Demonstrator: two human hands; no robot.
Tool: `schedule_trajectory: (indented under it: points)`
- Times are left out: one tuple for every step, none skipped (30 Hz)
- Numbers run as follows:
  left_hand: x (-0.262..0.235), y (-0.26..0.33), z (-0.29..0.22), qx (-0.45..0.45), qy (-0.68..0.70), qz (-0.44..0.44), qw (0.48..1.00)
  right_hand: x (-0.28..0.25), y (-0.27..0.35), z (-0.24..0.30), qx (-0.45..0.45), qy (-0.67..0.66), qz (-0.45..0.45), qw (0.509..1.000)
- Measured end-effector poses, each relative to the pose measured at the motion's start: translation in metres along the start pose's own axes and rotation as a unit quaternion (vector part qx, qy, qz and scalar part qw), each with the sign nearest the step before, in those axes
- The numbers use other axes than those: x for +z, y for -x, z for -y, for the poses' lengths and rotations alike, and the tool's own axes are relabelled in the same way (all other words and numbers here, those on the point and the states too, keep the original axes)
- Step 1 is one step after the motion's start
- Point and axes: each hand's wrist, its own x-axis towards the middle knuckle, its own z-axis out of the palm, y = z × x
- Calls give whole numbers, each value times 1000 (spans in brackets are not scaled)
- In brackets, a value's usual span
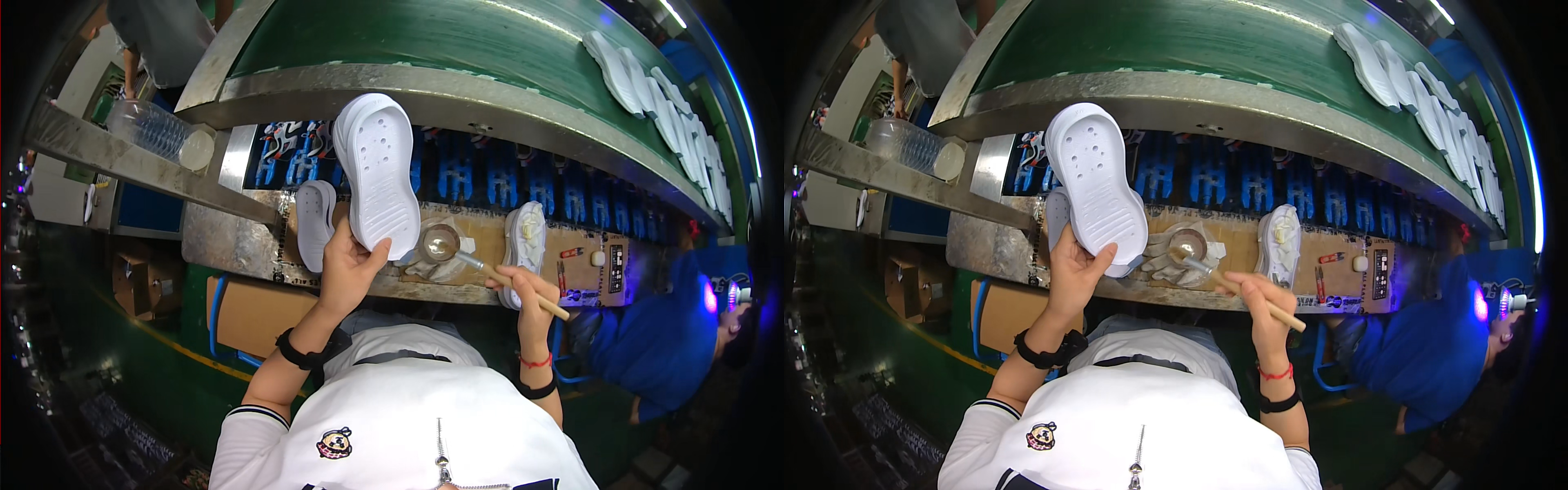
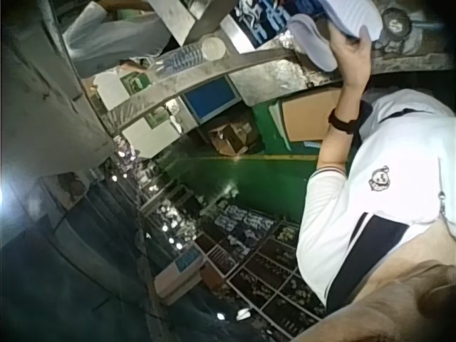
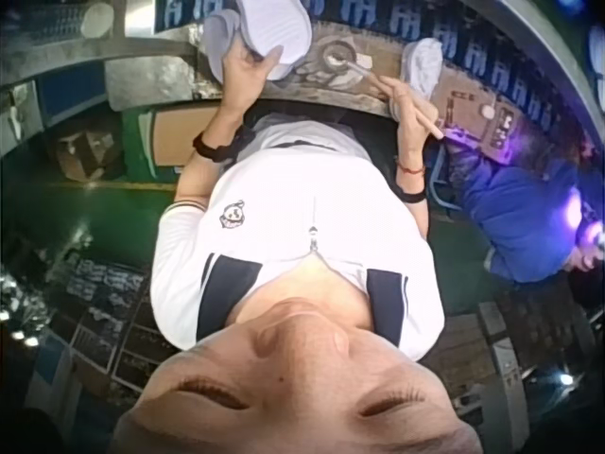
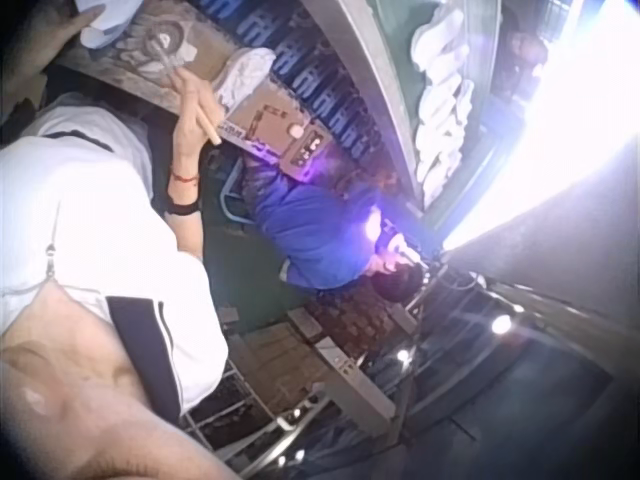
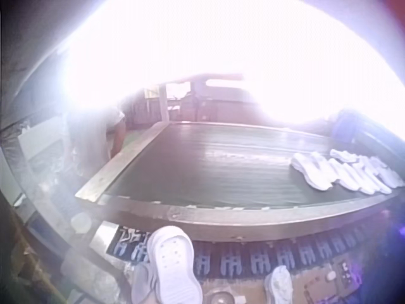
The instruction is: Applying adhesive or glue to shoe outsoles using a brush at a manufacturing station.
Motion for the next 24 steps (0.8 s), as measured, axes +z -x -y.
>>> schedule_trajectory:
  points:
    - [1, 0, -2, 0, -8, -2, 1000, 4, 1, 11, -20, -22, 15, 999]
    - [3, -1, -2, 0, -8, 0, 1000, 6, 2, 16, -20, -22, 12, 999]
    - [5, -1, -3, 6, -15, -2, 1000, 8, 1, 20, -56, -14, 39, 998]
    - [6, -2, -4, 12, -23, -4, 1000, 11, -1, 23, -93, -6, 66, 993]
    - [8, -2, -5, 12, -23, -3, 1000, 15, -3, 26, -105, -7, 72, 992]
    - [9, -2, -6, 18, -33, 0, 999, 17, -5, 27, -105, -7, 71, 992]
    - [11, -2, -7, 24, -42, 3, 999, 19, -7, 28, -111, 14, 81, 990]
    - [12, -2, -7, 24, -43, 4, 999, 20, -9, 28, -116, 35, 92, 988]
    - [13, -2, -7, 25, -42, 3, 999, 20, -11, 29, -116, 34, 92, 988]
    - [13, -2, -7, 26, -40, 3, 999, 19, -13, 30, -137, 51, 103, 984]
    - [12, -1, -7, 26, -41, 2, 999, 18, -14, 32, -158, 66, 114, 979]
    - [11, -1, -5, 28, -48, 0, 998, 17, -14, 33, -158, 65, 115, 979]
    - [10, 0, -5, 30, -55, -2, 998, 14, -14, 34, -164, 63, 117, 977]
    - [11, 0, -5, 31, -54, -1, 998, 12, -14, 35, -171, 64, 118, 976]
    - [13, 0, -6, 29, -53, -5, 998, 13, -15, 37, -172, 65, 117, 976]
    - [15, 0, -7, 28, -52, -9, 998, 15, -17, 39, -173, 78, 117, 975]
    - [15, 1, -7, 29, -53, -9, 998, 16, -18, 40, -174, 88, 118, 974]
    - [15, 1, -8, 29, -50, -7, 998, 14, -17, 40, -175, 88, 118, 974]
    - [15, 2, -8, 29, -48, -6, 998, 10, -16, 39, -178, 94, 126, 971]
    - [15, 2, -8, 29, -48, -6, 998, 7, -15, 39, -181, 101, 133, 969]
    - [15, 3, -7, 25, -52, -4, 998, 4, -15, 39, -182, 101, 133, 969]
    - [16, 3, -7, 21, -56, -2, 998, 3, -16, 38, -178, 90, 113, 973]
    - [16, 4, -7, 21, -56, -1, 998, 2, -15, 38, -173, 79, 92, 977]
    - [17, 4, -7, 22, -50, -2, 999, 3, -16, 38, -173, 79, 91, 978]
